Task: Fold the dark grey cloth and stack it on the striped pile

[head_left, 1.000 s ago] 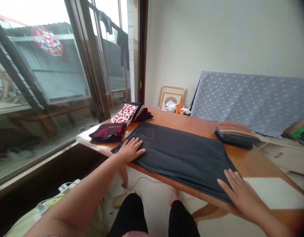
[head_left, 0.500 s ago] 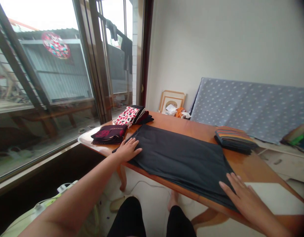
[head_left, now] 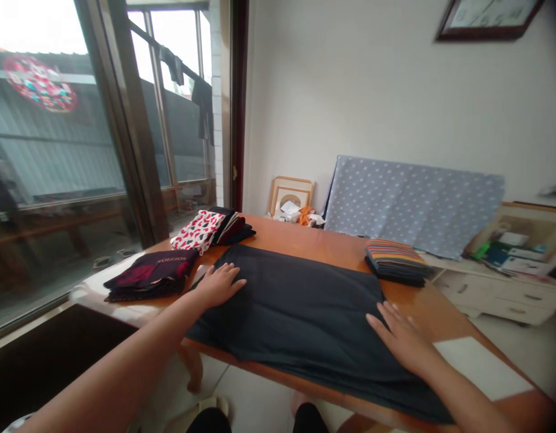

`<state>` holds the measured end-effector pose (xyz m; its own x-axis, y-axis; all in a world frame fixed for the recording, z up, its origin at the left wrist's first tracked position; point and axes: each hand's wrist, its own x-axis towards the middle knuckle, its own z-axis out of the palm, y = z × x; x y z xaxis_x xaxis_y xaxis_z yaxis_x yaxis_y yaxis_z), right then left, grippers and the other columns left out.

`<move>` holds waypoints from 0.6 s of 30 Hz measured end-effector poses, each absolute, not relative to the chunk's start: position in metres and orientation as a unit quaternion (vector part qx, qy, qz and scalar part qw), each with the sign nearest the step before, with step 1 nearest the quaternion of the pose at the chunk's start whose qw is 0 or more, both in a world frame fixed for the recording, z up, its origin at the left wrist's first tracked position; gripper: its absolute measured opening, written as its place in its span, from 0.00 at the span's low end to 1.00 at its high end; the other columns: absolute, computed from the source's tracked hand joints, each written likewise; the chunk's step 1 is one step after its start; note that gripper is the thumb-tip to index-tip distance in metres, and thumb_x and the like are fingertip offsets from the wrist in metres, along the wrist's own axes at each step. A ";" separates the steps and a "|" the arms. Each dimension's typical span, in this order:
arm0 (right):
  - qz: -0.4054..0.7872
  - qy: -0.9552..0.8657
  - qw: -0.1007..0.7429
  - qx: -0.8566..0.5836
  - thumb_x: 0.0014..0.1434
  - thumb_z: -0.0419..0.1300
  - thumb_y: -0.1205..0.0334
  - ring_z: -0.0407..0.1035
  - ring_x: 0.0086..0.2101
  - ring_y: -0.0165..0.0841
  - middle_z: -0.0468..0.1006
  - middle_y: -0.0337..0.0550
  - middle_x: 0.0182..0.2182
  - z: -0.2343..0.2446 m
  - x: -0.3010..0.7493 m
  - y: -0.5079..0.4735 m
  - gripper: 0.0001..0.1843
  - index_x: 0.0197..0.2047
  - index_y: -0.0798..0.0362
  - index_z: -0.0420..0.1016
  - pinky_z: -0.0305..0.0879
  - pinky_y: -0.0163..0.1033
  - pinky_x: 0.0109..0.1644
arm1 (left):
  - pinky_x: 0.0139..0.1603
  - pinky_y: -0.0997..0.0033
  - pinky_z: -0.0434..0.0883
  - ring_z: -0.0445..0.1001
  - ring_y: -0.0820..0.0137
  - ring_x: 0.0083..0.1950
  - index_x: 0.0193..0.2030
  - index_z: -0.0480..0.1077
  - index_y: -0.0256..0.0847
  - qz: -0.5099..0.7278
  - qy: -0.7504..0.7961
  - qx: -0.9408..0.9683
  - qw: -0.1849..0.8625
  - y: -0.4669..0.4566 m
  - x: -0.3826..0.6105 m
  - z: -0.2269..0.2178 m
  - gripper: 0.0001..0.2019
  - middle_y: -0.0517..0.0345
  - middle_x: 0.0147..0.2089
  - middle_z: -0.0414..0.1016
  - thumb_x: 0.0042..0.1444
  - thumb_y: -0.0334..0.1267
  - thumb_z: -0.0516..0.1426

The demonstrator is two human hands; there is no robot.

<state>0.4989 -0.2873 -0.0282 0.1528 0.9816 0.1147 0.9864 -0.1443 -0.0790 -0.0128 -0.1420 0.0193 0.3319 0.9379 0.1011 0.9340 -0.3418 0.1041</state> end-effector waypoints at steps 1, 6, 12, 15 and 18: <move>-0.012 -0.651 0.073 -0.755 0.64 0.35 0.31 0.45 0.71 0.48 0.54 0.55 0.71 -0.023 0.494 -0.272 0.48 0.73 0.58 0.55 0.45 0.57 0.72 | 0.72 0.42 0.47 0.48 0.53 0.77 0.71 0.60 0.45 0.075 0.572 0.817 0.019 -0.133 -0.002 0.020 0.37 0.45 0.75 0.54 0.64 0.65 0.40; 0.016 -0.627 0.072 -0.775 0.65 0.36 0.32 0.37 0.72 0.46 0.44 0.55 0.74 -0.021 0.487 -0.215 0.49 0.75 0.62 0.46 0.40 0.53 0.73 | 0.72 0.38 0.44 0.40 0.52 0.78 0.75 0.52 0.47 0.062 0.578 0.811 0.057 -0.088 0.033 0.008 0.40 0.50 0.78 0.44 0.63 0.67 0.38; 0.064 -0.592 0.031 -0.803 0.62 0.33 0.26 0.35 0.72 0.45 0.44 0.53 0.74 -0.037 0.511 -0.197 0.55 0.75 0.61 0.45 0.36 0.56 0.73 | 0.71 0.37 0.44 0.39 0.50 0.78 0.76 0.49 0.50 0.031 0.589 0.805 0.062 -0.063 0.027 -0.010 0.42 0.51 0.78 0.42 0.62 0.69 0.39; 0.068 -0.598 0.035 -0.798 0.60 0.33 0.24 0.38 0.72 0.47 0.47 0.55 0.73 -0.031 0.518 -0.184 0.56 0.75 0.61 0.49 0.35 0.58 0.73 | 0.71 0.37 0.46 0.43 0.49 0.77 0.74 0.55 0.47 0.038 0.588 0.806 0.054 -0.054 0.032 -0.004 0.42 0.49 0.77 0.47 0.61 0.70 0.40; 0.053 -0.614 0.065 -0.785 0.64 0.33 0.28 0.39 0.72 0.47 0.49 0.57 0.73 -0.021 0.518 -0.158 0.53 0.74 0.63 0.50 0.39 0.55 0.73 | 0.73 0.43 0.46 0.48 0.53 0.77 0.70 0.62 0.43 0.074 0.568 0.819 0.028 -0.041 0.052 0.003 0.38 0.47 0.75 0.55 0.64 0.65 0.38</move>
<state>0.5184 -0.1580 -0.0215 0.2396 0.9709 -0.0033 0.9569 -0.2368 -0.1680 0.0517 -0.0414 0.0030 0.3436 0.9349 0.0891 0.9266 -0.3529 0.1296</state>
